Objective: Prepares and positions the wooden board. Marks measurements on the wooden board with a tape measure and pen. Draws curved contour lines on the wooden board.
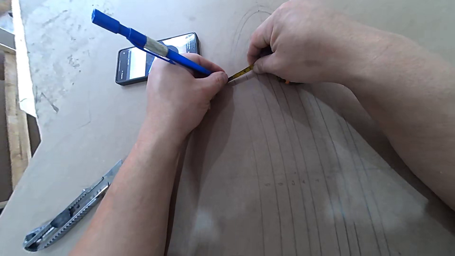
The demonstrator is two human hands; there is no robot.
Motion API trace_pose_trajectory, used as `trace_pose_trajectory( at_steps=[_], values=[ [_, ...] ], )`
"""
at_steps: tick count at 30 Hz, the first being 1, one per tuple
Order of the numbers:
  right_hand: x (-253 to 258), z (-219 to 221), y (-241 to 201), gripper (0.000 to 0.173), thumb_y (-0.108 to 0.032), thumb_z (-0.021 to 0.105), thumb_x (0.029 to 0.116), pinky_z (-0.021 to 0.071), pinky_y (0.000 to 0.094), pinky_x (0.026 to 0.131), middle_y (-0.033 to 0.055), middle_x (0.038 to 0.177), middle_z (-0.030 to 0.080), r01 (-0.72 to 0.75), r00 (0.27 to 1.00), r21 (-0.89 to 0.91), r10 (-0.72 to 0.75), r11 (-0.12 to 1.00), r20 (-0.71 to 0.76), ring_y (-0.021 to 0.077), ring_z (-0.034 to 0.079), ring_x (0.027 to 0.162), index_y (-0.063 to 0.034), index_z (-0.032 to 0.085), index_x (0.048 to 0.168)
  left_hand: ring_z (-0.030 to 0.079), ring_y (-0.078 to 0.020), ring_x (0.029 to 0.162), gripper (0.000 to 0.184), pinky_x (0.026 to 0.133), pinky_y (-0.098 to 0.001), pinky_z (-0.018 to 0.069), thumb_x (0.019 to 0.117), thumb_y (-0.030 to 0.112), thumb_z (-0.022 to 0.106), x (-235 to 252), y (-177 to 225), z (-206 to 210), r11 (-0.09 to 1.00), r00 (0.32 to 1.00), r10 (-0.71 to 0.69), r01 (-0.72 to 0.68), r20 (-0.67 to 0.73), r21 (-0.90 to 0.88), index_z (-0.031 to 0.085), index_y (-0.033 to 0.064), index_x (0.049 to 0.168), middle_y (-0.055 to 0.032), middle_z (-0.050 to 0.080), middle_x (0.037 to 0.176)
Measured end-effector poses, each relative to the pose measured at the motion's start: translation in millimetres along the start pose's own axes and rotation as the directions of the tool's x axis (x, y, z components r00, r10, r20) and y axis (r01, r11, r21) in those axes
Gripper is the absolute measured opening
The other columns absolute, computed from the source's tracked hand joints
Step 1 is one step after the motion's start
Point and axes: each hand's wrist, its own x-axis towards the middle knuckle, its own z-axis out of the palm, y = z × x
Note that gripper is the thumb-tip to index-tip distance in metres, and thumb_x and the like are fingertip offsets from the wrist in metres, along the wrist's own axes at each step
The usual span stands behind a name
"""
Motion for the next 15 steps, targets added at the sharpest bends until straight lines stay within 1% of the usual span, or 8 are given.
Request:
trace_pose_trajectory(
  at_steps=[2,3,4,8,12,15],
  values=[
    [-0.8,-0.6,-0.8,0.015,-0.028,0.063,0.1022,0.0525,0.0341,0.064,-0.0089,0.082,0.069,-0.012,1.000,0.008,0.012,1.000,0.007,0.0055,0.064,0.074,-0.0258,0.075,0.094,0.065,-0.0056,0.056,0.008,0.048,-0.0239,0.0540,0.0879,0.027,0.082,0.3,-1.0,0.0,1.000,1.000,0.010,-0.010,0.004,-0.004,0.077,0.0217,0.091,0.0063,0.072,0.073],
    [-1.1,-0.6,-0.6,0.015,-0.027,0.063,0.1022,0.0537,0.0339,0.065,-0.0090,0.082,0.069,-0.014,1.000,0.012,0.014,1.000,0.009,0.0051,0.065,0.075,-0.0259,0.075,0.094,0.065,-0.0056,0.056,0.007,0.047,-0.0238,0.0540,0.0881,0.027,0.081,0.0,-0.9,-0.1,1.000,1.000,0.012,-0.012,0.007,-0.003,0.077,0.0218,0.091,0.0064,0.072,0.073],
    [-1.6,-0.3,-0.5,0.015,-0.026,0.062,0.1021,0.0529,0.0351,0.067,-0.0084,0.084,0.069,-0.015,1.000,0.020,0.015,1.000,0.013,0.0058,0.065,0.078,-0.0254,0.075,0.095,0.065,-0.0058,0.055,0.007,0.047,-0.0240,0.0537,0.0883,0.027,0.081,-0.6,-0.7,0.0,1.000,1.000,0.011,-0.011,0.010,-0.006,0.077,0.0217,0.091,0.0061,0.072,0.073],
    [-2.1,0.7,-1.4,0.015,-0.026,0.063,0.1015,0.0527,0.0369,0.070,-0.0084,0.085,0.069,-0.018,1.000,0.026,0.017,1.000,0.009,0.0067,0.065,0.080,-0.0252,0.075,0.094,0.065,-0.0060,0.056,0.006,0.047,-0.0235,0.0537,0.0882,0.025,0.081,-1.5,-1.5,-0.4,1.000,0.999,0.028,-0.027,0.016,-0.015,0.077,0.0210,0.090,0.0060,0.072,0.073],
    [-4.8,1.5,-2.9,0.015,-0.028,0.062,0.1027,0.0539,0.0345,0.064,-0.0078,0.083,0.070,-0.038,0.999,0.033,0.037,0.999,0.010,0.0060,0.065,0.075,-0.0252,0.075,0.095,0.064,-0.0051,0.055,0.006,0.047,-0.0227,0.0528,0.0879,0.024,0.081,-2.1,-2.5,0.6,0.998,0.999,0.046,-0.045,0.014,-0.033,0.077,0.0201,0.090,0.0060,0.071,0.072],
    [-7.2,1.5,-4.0,0.016,-0.027,0.061,0.1031,0.0527,0.0365,0.070,-0.0082,0.087,0.070,-0.038,0.999,0.025,0.038,0.999,0.014,0.0063,0.065,0.081,-0.0251,0.075,0.096,0.064,-0.0054,0.055,0.006,0.047,-0.0228,0.0531,0.0880,0.024,0.081,-3.4,-2.5,0.2,0.998,0.998,0.053,-0.052,0.023,-0.039,0.077,0.0199,0.090,0.0058,0.071,0.072]
  ],
)
